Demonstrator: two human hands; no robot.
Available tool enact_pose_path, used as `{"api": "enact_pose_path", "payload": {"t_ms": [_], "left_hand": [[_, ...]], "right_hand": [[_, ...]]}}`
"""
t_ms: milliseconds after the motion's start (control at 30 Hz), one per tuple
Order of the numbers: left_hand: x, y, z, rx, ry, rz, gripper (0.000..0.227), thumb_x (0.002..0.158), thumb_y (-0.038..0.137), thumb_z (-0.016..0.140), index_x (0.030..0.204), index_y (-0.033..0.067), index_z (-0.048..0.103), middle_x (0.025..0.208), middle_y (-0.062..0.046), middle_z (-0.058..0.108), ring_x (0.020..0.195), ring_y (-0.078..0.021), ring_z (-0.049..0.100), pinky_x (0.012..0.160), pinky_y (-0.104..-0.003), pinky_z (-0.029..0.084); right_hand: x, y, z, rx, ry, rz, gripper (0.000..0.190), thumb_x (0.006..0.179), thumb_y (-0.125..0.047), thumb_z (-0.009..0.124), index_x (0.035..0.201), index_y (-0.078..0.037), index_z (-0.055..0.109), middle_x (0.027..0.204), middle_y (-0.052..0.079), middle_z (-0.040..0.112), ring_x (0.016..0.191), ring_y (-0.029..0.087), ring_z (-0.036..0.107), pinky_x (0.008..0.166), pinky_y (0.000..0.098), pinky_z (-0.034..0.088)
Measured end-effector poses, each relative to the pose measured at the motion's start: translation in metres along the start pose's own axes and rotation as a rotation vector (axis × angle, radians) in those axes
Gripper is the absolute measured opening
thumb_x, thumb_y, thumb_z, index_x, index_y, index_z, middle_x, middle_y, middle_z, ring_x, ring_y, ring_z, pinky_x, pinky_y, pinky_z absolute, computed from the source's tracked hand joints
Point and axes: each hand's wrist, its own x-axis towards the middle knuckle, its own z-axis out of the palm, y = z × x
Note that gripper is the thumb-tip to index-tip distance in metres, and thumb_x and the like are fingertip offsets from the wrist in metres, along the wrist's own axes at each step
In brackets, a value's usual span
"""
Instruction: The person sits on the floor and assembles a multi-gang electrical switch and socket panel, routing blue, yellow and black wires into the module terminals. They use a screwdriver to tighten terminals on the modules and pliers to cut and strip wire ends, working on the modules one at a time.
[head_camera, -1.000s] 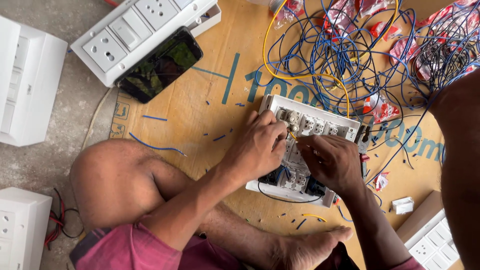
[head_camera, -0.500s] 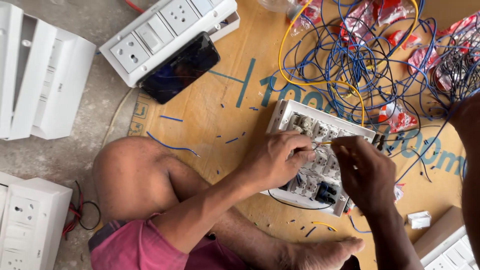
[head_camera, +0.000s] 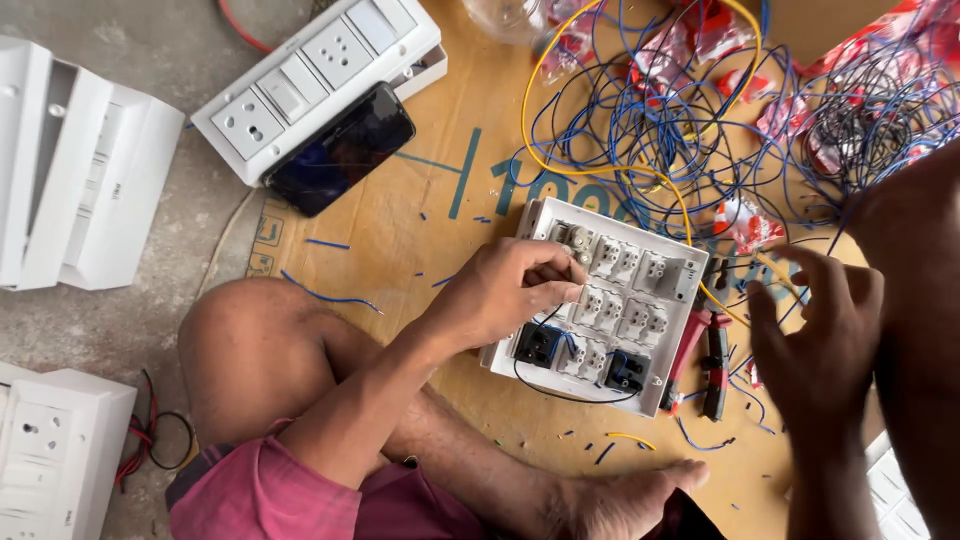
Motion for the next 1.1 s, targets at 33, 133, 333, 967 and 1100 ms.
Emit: {"api": "enact_pose_path", "payload": {"t_ms": [33, 133, 333, 967, 1100], "left_hand": [[0.0, 0.0, 0.001, 0.009, 0.002, 0.005, 0.019, 0.092, 0.017, 0.071, 0.104, 0.0025, 0.074, 0.09, -0.006, 0.078, 0.08, -0.0098, 0.071, 0.072, -0.028, 0.058], [-0.003, -0.002, 0.005, -0.013, 0.023, -0.061, 0.019, 0.098, 0.018, 0.067, 0.103, 0.0008, 0.075, 0.092, -0.006, 0.08, 0.08, -0.0087, 0.072, 0.073, -0.026, 0.06], [-0.017, -0.001, 0.018, -0.079, 0.107, -0.01, 0.022, 0.098, 0.017, 0.067, 0.107, -0.0014, 0.074, 0.097, -0.008, 0.079, 0.087, -0.011, 0.075, 0.076, -0.027, 0.065], [-0.088, 0.014, 0.0, 0.768, 0.414, 0.376, 0.017, 0.094, 0.02, 0.074, 0.098, 0.0055, 0.065, 0.084, -0.01, 0.073, 0.073, -0.0289, 0.074, 0.058, -0.037, 0.057], [-0.09, 0.002, -0.005, 0.849, 0.362, 0.374, 0.023, 0.095, 0.023, 0.072, 0.09, 0.0034, 0.061, 0.079, -0.01, 0.073, 0.068, -0.0297, 0.073, 0.055, -0.038, 0.057]], "right_hand": [[0.0, -0.013, -0.003, 0.004, 0.009, -0.002, 0.028, 0.095, -0.006, 0.079, 0.119, 0.001, 0.067, 0.101, 0.015, 0.061, 0.093, 0.03, 0.058, 0.08, 0.0381, 0.047], [-0.007, -0.045, -0.004, -0.038, 0.077, -0.084, 0.042, 0.083, -0.006, 0.081, 0.122, 0.001, 0.065, 0.107, 0.017, 0.061, 0.1, 0.037, 0.058, 0.084, 0.0438, 0.049], [-0.021, -0.066, 0.034, 0.35, -0.282, 0.057, 0.037, 0.088, -0.017, 0.078, 0.123, -0.01, 0.07, 0.108, 0.01, 0.069, 0.086, 0.025, 0.061, 0.076, 0.0353, 0.05], [-0.041, -0.079, 0.084, 0.959, -0.58, 0.15, 0.027, 0.098, -0.022, 0.065, 0.116, -0.004, 0.073, 0.097, 0.003, 0.076, 0.089, 0.008, 0.066, 0.079, 0.0266, 0.054], [-0.039, -0.083, 0.083, 0.882, -0.548, 0.131, 0.024, 0.097, -0.022, 0.067, 0.109, -0.004, 0.076, 0.088, 0.005, 0.071, 0.076, 0.012, 0.062, 0.07, 0.0299, 0.052]]}}
